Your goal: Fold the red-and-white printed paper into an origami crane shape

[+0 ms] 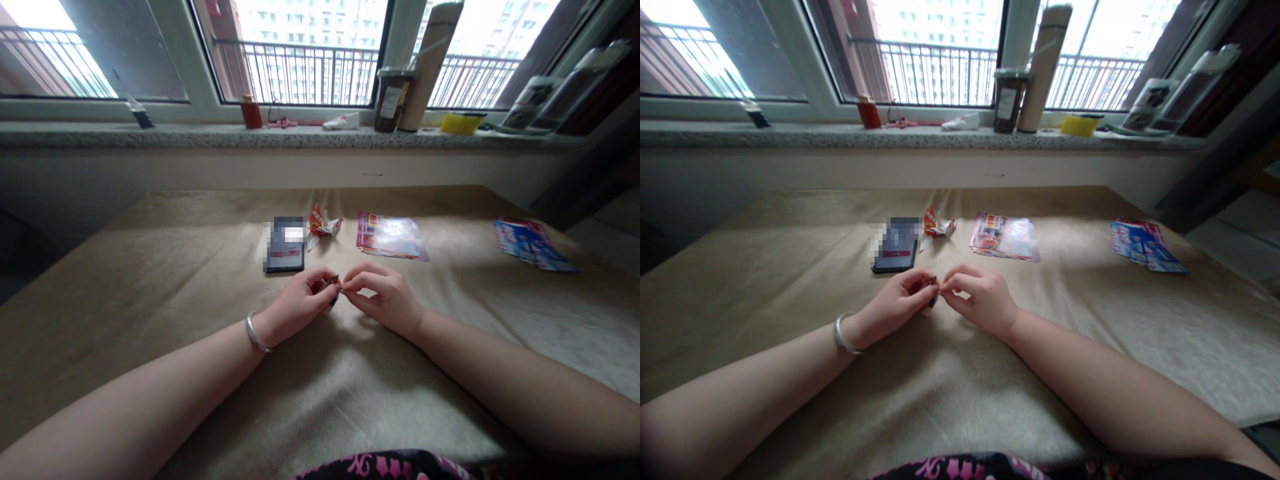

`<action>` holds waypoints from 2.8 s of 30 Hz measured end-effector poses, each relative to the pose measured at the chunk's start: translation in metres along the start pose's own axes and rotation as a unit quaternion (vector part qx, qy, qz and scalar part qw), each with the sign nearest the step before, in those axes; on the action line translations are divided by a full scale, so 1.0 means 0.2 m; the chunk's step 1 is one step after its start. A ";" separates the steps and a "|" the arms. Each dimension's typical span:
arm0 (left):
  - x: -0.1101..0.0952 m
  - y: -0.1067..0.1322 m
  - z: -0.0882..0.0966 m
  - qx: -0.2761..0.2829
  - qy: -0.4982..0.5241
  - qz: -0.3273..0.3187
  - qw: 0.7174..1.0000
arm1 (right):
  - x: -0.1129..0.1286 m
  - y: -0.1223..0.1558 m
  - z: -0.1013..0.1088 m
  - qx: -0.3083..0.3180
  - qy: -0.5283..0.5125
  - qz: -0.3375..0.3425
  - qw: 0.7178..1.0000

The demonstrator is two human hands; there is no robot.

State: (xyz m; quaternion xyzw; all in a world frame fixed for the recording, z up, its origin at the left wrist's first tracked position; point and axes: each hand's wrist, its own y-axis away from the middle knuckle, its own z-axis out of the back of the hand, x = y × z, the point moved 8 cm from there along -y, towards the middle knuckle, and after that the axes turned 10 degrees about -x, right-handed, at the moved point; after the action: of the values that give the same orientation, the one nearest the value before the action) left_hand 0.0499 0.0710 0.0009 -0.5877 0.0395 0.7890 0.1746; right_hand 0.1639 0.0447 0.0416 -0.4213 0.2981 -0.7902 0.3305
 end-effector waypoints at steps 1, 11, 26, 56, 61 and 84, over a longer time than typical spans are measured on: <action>0.00 0.00 0.00 0.002 0.001 0.001 1.000 | 0.00 0.00 0.00 0.002 0.000 -0.001 1.000; -0.01 -0.01 0.02 -0.023 -0.011 -0.009 1.000 | -0.03 0.01 -0.03 0.026 0.000 -0.025 0.999; 0.00 -0.02 0.04 -0.039 0.067 0.023 0.997 | -0.14 0.04 -0.08 0.070 0.024 -0.151 0.986; -0.03 0.00 0.03 -0.048 0.039 -0.017 0.998 | -0.10 0.02 -0.14 0.133 0.015 -0.084 0.987; -0.02 -0.01 0.02 -0.033 0.071 -0.013 0.997 | -0.13 0.01 -0.10 0.094 0.004 -0.125 0.988; -0.05 -0.01 0.01 -0.022 -0.102 -0.068 0.992 | -0.20 0.05 -0.09 0.069 -0.111 -0.251 0.959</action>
State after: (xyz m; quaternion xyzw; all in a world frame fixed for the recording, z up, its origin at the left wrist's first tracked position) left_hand 0.0510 0.0722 0.0109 -0.5089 -0.0361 0.8319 0.2180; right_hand 0.1690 0.0729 0.0062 -0.5441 0.0889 -0.8144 0.1810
